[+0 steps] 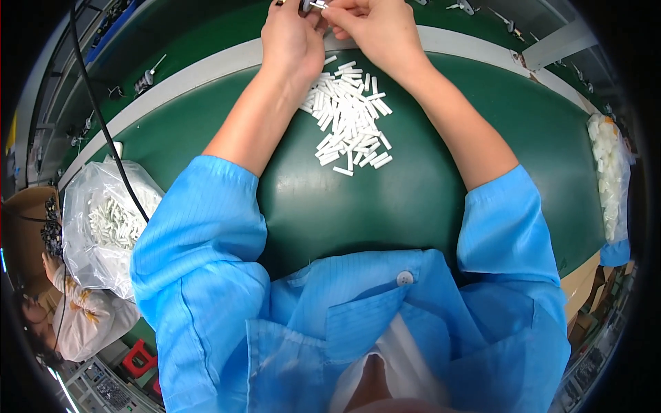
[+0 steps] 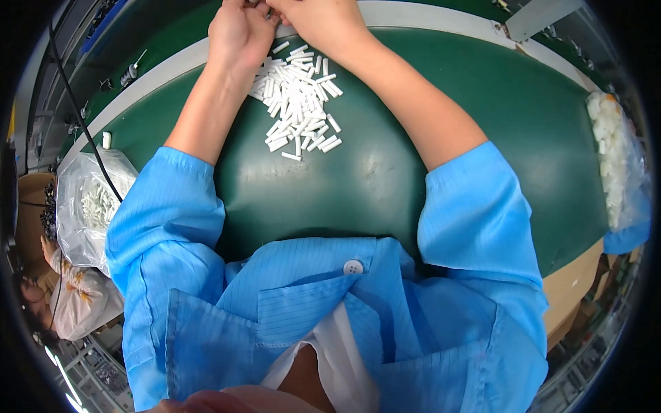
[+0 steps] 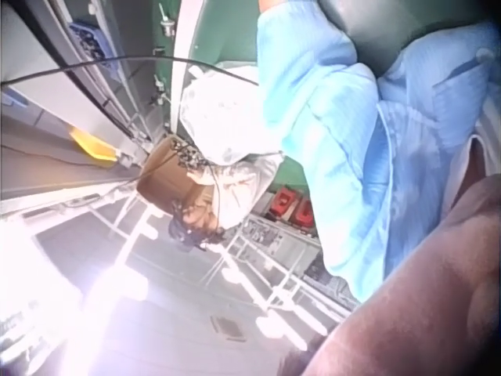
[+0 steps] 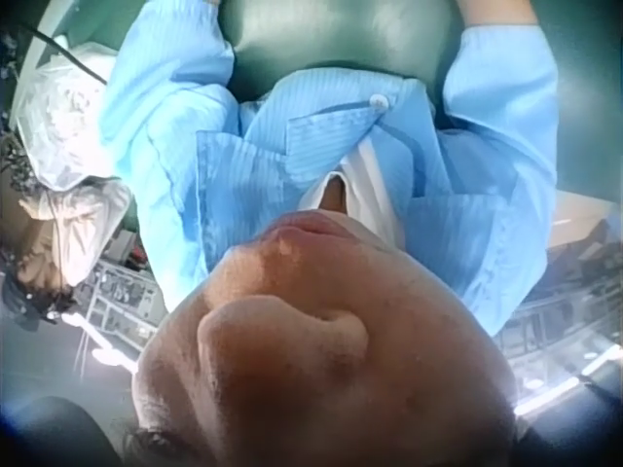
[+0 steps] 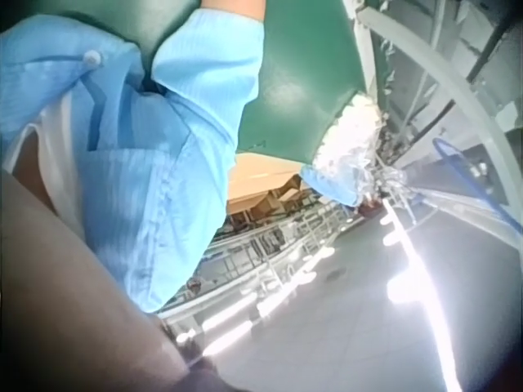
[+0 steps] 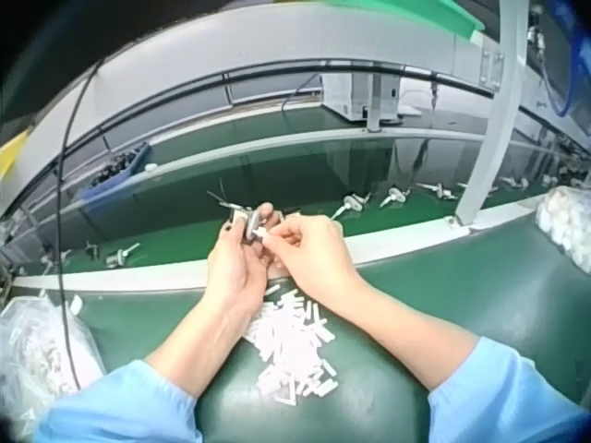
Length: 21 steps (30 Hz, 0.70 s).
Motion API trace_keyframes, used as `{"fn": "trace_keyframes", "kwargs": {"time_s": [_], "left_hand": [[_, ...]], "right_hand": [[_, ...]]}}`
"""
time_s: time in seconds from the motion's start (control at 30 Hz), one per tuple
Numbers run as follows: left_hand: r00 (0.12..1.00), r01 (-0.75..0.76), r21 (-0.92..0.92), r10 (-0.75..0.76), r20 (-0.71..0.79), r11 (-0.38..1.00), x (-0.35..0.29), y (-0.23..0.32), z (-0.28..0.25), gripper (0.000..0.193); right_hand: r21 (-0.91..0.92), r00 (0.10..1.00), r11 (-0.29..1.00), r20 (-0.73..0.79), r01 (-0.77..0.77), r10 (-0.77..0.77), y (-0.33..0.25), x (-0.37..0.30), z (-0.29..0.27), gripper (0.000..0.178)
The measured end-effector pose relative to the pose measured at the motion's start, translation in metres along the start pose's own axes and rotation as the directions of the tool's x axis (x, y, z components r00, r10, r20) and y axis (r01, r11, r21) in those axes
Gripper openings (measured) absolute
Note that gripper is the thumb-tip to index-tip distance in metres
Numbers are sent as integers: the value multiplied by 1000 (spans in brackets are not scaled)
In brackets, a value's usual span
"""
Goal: The person assembles small electronic components by inserting white plastic parts into a green circuit board structure by hand.
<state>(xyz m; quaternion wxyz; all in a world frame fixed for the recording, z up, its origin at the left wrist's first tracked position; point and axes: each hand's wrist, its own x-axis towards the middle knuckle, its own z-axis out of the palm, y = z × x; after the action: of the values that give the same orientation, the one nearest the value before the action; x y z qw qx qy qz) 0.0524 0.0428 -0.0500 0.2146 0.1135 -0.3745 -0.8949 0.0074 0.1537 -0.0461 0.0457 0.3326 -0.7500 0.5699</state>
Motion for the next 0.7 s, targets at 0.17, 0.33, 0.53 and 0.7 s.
{"fn": "trace_keyframes", "kwargs": {"time_s": [0.17,0.33,0.53,0.7], "left_hand": [[997,61,9,-61,-53,998,-11,4,5,27],[991,100,69,-94,-95,993,-15,6,16,26],[968,146,182,-178,175,972,43,56,-18,18],[963,161,121,-183,196,979,32,43,-21,20]], "right_hand": [[-212,957,934,61,290,-283,-9,-5,-4,18],[-303,883,830,147,469,-445,0,-5,-11,17],[19,976,990,168,141,-142,-27,4,-12,24],[-182,981,981,190,68,-33,-18,6,2,21]]}}
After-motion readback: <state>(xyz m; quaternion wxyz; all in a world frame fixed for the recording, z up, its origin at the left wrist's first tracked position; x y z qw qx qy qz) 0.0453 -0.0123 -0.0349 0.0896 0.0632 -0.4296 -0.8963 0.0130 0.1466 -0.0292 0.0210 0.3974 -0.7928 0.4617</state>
